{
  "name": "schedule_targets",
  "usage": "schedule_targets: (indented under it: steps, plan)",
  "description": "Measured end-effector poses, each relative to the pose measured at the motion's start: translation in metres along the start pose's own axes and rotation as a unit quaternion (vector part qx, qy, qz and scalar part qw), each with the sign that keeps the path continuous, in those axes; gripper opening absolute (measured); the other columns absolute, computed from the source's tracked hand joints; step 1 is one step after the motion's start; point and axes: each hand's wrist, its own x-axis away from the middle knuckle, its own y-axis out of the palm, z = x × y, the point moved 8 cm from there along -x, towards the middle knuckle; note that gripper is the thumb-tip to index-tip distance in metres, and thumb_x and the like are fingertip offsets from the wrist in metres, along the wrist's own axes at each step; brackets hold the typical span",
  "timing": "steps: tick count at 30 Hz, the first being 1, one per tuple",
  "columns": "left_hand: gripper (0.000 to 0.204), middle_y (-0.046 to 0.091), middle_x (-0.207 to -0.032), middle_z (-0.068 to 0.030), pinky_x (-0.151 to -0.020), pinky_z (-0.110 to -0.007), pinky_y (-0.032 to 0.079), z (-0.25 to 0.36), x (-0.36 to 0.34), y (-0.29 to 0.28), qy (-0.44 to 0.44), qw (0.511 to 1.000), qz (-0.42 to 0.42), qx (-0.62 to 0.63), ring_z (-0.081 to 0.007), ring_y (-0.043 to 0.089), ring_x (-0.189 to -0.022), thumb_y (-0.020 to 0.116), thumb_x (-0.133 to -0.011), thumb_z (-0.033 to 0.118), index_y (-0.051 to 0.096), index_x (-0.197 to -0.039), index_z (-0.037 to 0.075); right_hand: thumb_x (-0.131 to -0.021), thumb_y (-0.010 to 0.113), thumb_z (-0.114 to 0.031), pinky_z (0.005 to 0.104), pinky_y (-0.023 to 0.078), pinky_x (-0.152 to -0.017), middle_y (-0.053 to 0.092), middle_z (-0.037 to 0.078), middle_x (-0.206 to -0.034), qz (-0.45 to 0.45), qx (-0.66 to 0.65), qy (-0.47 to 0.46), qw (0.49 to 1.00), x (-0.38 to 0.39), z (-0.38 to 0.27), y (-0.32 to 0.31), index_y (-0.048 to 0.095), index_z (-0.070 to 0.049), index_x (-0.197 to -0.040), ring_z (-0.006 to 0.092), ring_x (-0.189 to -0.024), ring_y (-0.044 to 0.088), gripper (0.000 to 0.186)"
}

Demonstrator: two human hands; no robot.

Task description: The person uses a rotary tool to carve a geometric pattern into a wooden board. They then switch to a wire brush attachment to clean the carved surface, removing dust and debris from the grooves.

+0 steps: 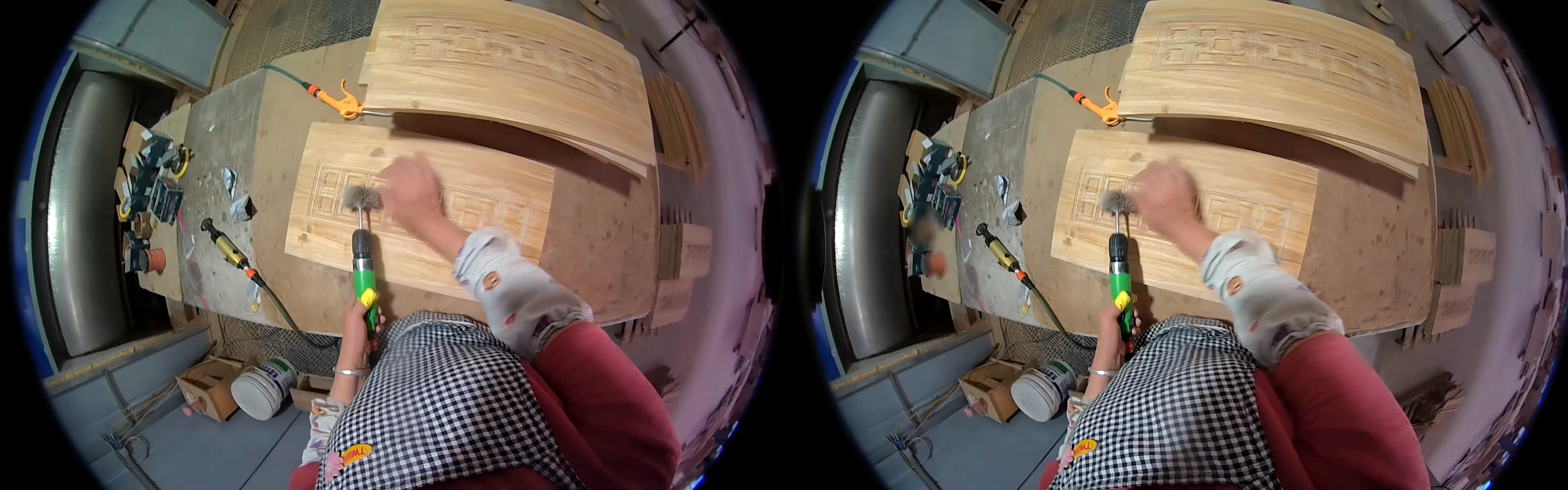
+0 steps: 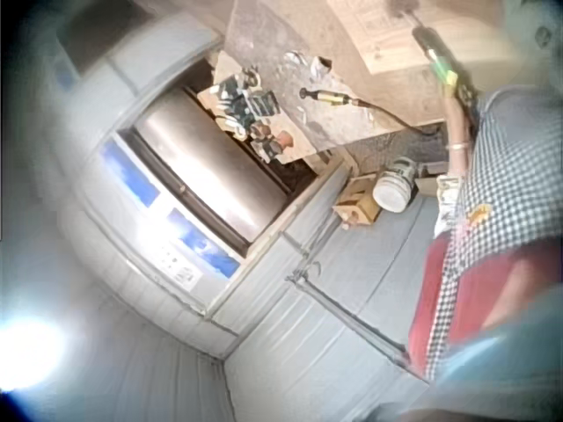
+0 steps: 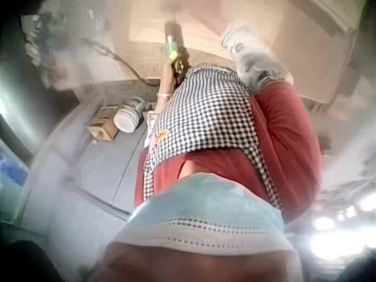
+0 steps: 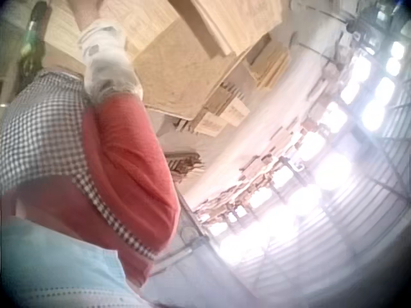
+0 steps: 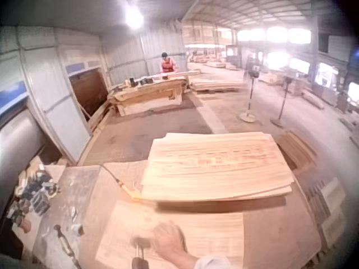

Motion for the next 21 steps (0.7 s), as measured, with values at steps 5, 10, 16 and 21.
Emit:
schedule_targets:
  steps: [5, 10, 16, 21]
  plan:
    - [0.030, 0.060, -0.080, -0.0032, -0.050, -0.024, 0.045, -0.005, 0.022, 0.002, -0.030, 0.999, 0.031, 0.000, -0.0122, 0.059, -0.063, 0.055, -0.104, 0.033, 0.060, -0.114, 0.005, -0.092, 0.072, -0.039, 0.0551, 0.030, -0.117, 0.060, 0.019, -0.133, -0.072, 0.202, 0.170, 0.962, 0.071, 0.153, -0.046, 0.056, 0.000, -0.140, 0.0361, -0.131, 0.049, 0.063]
    - [0.027, 0.062, -0.080, -0.0016, -0.055, -0.024, 0.045, -0.012, 0.039, 0.014, -0.027, 0.999, 0.015, -0.027, -0.0116, 0.057, -0.063, 0.057, -0.103, 0.032, 0.063, -0.110, 0.006, -0.092, 0.073, -0.040, 0.0564, 0.028, -0.119, 0.057, 0.019, -0.136, -0.083, 0.163, 0.231, 0.956, 0.124, 0.140, -0.087, 0.053, 0.000, -0.141, 0.0379, -0.134, 0.046, 0.067]
    - [0.031, 0.066, -0.092, -0.0005, -0.067, -0.025, 0.046, -0.017, 0.034, 0.026, -0.011, 0.989, -0.035, -0.143, -0.0106, 0.058, -0.074, 0.056, -0.103, 0.027, 0.069, -0.120, 0.005, -0.091, 0.073, -0.035, 0.0525, 0.035, -0.112, 0.057, 0.017, -0.132, -0.062, 0.219, 0.271, 0.935, 0.200, 0.162, -0.166, 0.054, -0.004, -0.139, 0.0363, -0.127, 0.049, 0.060]
    - [0.033, 0.065, -0.087, -0.0018, -0.069, -0.027, 0.048, -0.007, 0.017, 0.042, -0.030, 0.967, -0.115, -0.226, -0.0124, 0.060, -0.075, 0.056, -0.102, 0.031, 0.066, -0.120, 0.004, -0.088, 0.074, -0.030, 0.0509, 0.039, -0.108, 0.056, 0.017, -0.128, -0.027, 0.251, 0.312, 0.916, 0.262, 0.154, -0.218, 0.056, -0.004, -0.134, 0.0379, -0.124, 0.051, 0.055]
